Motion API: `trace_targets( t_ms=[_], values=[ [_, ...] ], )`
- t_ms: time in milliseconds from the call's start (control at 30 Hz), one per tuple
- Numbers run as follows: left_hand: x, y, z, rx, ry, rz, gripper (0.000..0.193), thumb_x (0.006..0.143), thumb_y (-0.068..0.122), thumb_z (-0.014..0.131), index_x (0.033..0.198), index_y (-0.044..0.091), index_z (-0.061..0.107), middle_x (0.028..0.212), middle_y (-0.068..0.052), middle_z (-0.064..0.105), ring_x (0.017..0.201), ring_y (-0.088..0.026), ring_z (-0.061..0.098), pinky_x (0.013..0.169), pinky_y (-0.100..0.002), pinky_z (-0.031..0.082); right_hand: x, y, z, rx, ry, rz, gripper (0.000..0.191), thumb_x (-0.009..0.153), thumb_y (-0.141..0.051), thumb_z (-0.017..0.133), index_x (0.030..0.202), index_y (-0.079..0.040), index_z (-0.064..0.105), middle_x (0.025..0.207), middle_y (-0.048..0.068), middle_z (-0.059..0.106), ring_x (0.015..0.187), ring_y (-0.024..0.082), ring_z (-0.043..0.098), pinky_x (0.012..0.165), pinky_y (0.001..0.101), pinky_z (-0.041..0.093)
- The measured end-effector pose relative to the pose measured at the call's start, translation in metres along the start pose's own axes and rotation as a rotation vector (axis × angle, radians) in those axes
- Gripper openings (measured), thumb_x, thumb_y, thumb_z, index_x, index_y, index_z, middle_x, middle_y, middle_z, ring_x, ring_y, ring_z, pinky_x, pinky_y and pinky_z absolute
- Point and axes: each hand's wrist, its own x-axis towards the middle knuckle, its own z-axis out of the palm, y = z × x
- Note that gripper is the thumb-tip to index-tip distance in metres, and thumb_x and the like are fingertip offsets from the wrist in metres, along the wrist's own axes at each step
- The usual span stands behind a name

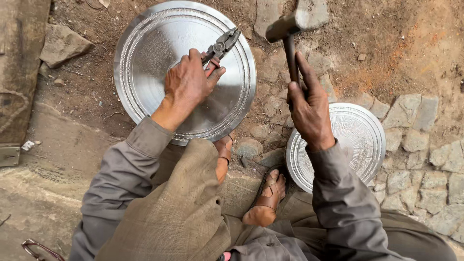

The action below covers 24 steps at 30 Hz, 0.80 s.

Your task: The person sits on the ground and uses pliers to hold a metal disc while striking it with a hammer to shape its edge. The person repeatedly repositions the pliers and hammers along the rim of the disc.

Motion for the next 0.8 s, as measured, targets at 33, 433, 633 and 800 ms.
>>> trace_targets(
  t_ms=[33, 433, 633, 800],
  values=[
    [0.004, -0.003, -0.001, -0.004, 0.012, 0.013, 0.072, 0.092, 0.06, 0.075, 0.112, -0.007, 0.056, 0.086, -0.025, 0.067, 0.068, -0.035, 0.072, 0.053, -0.046, 0.057, -0.007, -0.001, 0.0, 0.038, 0.006, 0.035, 0.057, 0.111, -0.009, 0.054, 0.166, -0.017, 0.04, 0.083, -0.003, 0.054, 0.067, 0.007, 0.05, 0.057, 0.0239, 0.046],
    [0.004, -0.005, -0.002, 0.031, 0.014, 0.037, 0.073, 0.093, 0.063, 0.075, 0.108, -0.007, 0.059, 0.086, -0.027, 0.07, 0.078, -0.043, 0.074, 0.066, -0.053, 0.059, -0.014, -0.001, 0.001, 0.015, 0.022, 0.035, 0.057, 0.11, -0.01, 0.058, 0.164, -0.017, 0.04, 0.091, -0.004, 0.059, 0.075, 0.004, 0.052, 0.065, 0.0219, 0.047],
    [0.004, -0.006, 0.002, 0.05, 0.018, 0.042, 0.073, 0.094, 0.063, 0.075, 0.106, -0.007, 0.059, 0.085, -0.027, 0.07, 0.077, -0.042, 0.074, 0.064, -0.051, 0.06, -0.016, 0.015, -0.003, -0.034, 0.012, 0.036, 0.058, 0.108, -0.01, 0.06, 0.163, -0.016, 0.042, 0.096, -0.002, 0.062, 0.076, 0.006, 0.053, 0.068, 0.0238, 0.049],
    [0.004, -0.006, 0.005, 0.086, -0.011, 0.032, 0.072, 0.094, 0.062, 0.074, 0.111, -0.007, 0.058, 0.079, -0.022, 0.066, 0.068, -0.034, 0.074, 0.053, -0.045, 0.059, -0.012, 0.007, 0.003, -0.094, -0.01, 0.029, 0.057, 0.108, -0.011, 0.06, 0.162, -0.015, 0.042, 0.098, -0.001, 0.064, 0.076, 0.006, 0.056, 0.069, 0.0234, 0.052]
  ],
)
